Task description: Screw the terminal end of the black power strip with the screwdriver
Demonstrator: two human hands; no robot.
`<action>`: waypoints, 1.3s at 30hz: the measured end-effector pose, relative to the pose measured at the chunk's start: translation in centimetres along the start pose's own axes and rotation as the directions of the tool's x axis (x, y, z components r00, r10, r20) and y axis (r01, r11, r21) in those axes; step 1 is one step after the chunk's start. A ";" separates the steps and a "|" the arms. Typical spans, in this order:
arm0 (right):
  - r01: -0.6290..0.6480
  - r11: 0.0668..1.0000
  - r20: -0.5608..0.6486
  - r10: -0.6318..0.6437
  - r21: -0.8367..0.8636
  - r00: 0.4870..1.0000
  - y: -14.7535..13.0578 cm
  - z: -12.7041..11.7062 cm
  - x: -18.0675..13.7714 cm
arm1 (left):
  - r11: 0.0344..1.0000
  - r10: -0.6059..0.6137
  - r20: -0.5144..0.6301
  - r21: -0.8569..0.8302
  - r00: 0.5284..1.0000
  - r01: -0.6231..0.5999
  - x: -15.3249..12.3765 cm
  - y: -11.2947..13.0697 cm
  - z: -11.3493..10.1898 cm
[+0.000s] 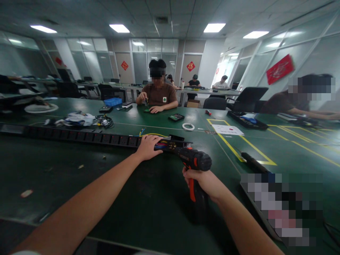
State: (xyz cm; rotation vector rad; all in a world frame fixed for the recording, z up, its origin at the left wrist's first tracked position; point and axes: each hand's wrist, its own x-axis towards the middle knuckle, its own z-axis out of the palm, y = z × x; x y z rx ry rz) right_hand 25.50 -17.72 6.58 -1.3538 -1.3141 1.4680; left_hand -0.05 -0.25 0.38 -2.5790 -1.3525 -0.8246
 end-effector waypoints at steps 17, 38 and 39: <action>0.000 1.000 -0.039 0.000 -0.009 0.999 -0.3 0.3 -0.1 | 1.000 0.000 -0.001 0.007 1.000 0.000 0.0 0.1 -0.1; -0.023 0.998 -0.059 0.020 -0.055 0.998 -0.6 0.5 -0.2 | 1.000 -0.005 0.002 0.000 1.000 0.005 0.0 0.1 -0.1; -0.022 0.998 -0.056 0.018 -0.059 0.998 -0.7 0.5 -0.3 | 1.000 -0.003 0.002 0.000 1.000 0.003 0.0 0.1 -0.1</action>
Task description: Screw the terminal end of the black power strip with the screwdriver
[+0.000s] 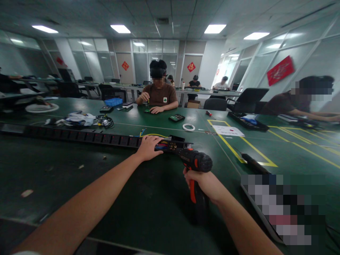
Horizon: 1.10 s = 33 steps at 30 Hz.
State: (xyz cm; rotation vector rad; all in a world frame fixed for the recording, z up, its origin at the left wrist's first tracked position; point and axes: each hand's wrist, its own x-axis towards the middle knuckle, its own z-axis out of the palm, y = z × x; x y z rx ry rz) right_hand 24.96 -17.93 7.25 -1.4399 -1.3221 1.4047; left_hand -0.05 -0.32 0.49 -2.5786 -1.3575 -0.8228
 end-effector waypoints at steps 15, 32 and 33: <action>0.015 1.000 0.010 -0.015 0.025 1.000 0.2 -0.1 0.1 | 1.000 0.004 -0.002 -0.013 1.000 -0.004 0.0 0.0 -0.1; 0.036 0.999 0.037 -0.037 0.019 0.999 0.6 -0.5 0.4 | 1.000 0.004 -0.004 -0.012 1.000 -0.004 0.0 0.0 0.0; 0.037 0.999 0.041 -0.038 0.022 0.998 0.6 -0.5 0.5 | 1.000 0.003 -0.004 -0.013 1.000 -0.003 0.0 0.0 0.0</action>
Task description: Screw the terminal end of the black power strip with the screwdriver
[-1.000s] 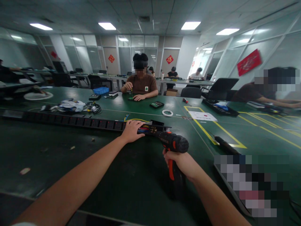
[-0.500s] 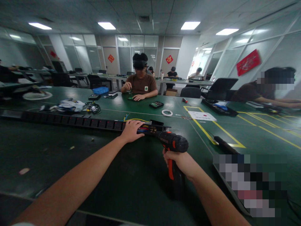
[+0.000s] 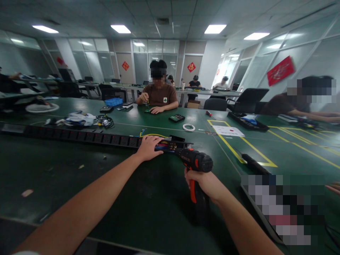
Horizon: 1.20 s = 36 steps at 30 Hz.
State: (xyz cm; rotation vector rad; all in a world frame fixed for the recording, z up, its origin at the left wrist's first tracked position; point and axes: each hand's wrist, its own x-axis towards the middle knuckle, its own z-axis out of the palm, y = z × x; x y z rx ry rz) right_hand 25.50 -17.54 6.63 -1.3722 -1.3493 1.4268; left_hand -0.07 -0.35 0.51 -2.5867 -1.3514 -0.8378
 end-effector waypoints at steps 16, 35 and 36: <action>-0.011 1.000 -0.026 0.010 -0.025 1.000 -0.3 0.2 -0.2 | 1.000 0.002 -0.007 0.009 1.000 -0.002 0.0 0.0 0.1; -0.004 1.000 -0.009 0.004 0.001 1.000 -0.3 0.3 -0.2 | 1.000 0.005 -0.001 0.011 1.000 -0.004 0.0 -0.1 0.1; 0.001 1.000 -0.005 -0.001 0.002 1.000 -0.2 0.3 -0.2 | 1.000 0.006 -0.002 0.010 1.000 -0.006 0.0 -0.1 0.1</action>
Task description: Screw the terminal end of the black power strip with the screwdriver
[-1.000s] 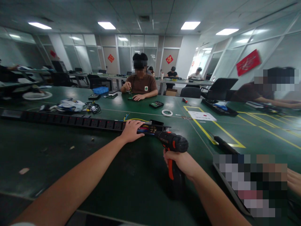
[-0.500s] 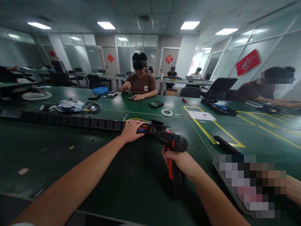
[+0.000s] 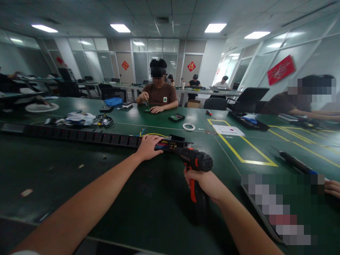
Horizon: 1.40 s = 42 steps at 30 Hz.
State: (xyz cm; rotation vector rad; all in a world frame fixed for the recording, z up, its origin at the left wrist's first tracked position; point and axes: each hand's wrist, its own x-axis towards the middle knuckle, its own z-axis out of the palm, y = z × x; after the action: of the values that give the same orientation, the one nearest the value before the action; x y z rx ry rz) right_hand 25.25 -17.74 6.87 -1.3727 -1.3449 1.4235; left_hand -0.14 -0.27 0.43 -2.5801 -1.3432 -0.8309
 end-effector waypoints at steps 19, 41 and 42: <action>-0.002 1.000 0.016 0.003 -0.007 1.000 0.3 -0.3 0.2 | 1.000 -0.008 0.000 0.004 1.000 0.008 0.0 0.2 0.0; -0.020 1.000 -0.041 0.020 -0.014 0.999 -0.3 0.2 -0.2 | 1.000 -0.013 0.014 -0.002 1.000 0.013 0.0 0.2 -0.1; -0.019 1.000 -0.043 0.019 -0.014 0.999 -0.3 0.2 -0.2 | 1.000 -0.013 0.015 -0.003 1.000 0.013 0.0 0.2 -0.1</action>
State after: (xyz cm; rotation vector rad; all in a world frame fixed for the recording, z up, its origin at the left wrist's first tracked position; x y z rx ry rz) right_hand 25.01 -17.92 7.14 -1.4210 -1.3198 1.3915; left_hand -0.01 -0.40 0.54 -2.5873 -1.3653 -0.8184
